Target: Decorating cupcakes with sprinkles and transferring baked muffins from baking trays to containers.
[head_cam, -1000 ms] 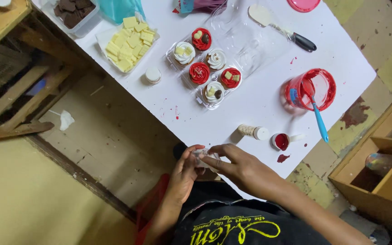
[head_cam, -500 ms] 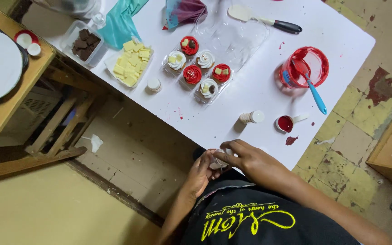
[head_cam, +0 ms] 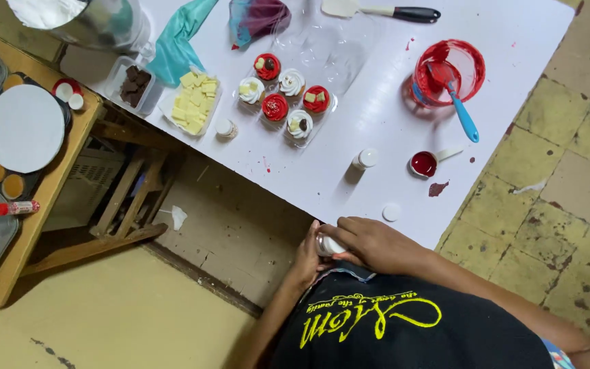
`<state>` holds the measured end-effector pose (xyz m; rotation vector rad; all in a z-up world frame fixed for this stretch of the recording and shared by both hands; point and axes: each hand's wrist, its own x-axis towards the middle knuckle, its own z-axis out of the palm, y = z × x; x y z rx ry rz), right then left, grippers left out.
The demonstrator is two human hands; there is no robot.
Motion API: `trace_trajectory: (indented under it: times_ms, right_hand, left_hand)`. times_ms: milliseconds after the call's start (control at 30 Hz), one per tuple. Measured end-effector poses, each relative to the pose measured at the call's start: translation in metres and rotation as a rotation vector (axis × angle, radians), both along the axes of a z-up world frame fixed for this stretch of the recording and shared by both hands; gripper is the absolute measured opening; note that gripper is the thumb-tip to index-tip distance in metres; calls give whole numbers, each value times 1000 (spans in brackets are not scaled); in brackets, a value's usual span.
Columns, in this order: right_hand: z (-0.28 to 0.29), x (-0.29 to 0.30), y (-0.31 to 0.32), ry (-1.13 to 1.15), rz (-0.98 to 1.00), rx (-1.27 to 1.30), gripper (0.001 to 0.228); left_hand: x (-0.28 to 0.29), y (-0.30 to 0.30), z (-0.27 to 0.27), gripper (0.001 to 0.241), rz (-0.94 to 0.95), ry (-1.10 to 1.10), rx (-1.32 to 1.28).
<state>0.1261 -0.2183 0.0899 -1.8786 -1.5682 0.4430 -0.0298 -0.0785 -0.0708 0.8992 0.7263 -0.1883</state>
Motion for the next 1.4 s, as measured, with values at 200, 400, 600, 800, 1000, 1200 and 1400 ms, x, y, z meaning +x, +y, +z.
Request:
trace_trajectory:
  times_ms: [200, 400, 600, 800, 1000, 1200, 1400]
  right_hand:
    - [-16, -4, -10, -22, 157, 21, 43]
    - [-48, 0, -27, 179, -286, -135, 43]
    - [-49, 8, -38, 167, -315, -191, 35]
    - [-19, 0, -30, 226, -251, -228, 56]
    - [-19, 1, -13, 252, -317, -285, 51]
    - [-35, 1, 28, 245, -405, -394, 50]
    - [-64, -3, 119, 204, -490, -428, 47]
  left_hand:
    - [-2, 21, 21, 55, -144, 83, -51]
    - [20, -14, 49, 46, -80, -305, 436]
    - [35, -8, 101, 51, -334, -450, 682]
    - [33, -13, 97, 59, -475, -334, 977]
    - [32, 36, 72, 59, -219, -307, 1044]
    - [38, 150, 72, 59, -31, -157, 1105]
    - [37, 276, 19, 51, -9, -153, 1245]
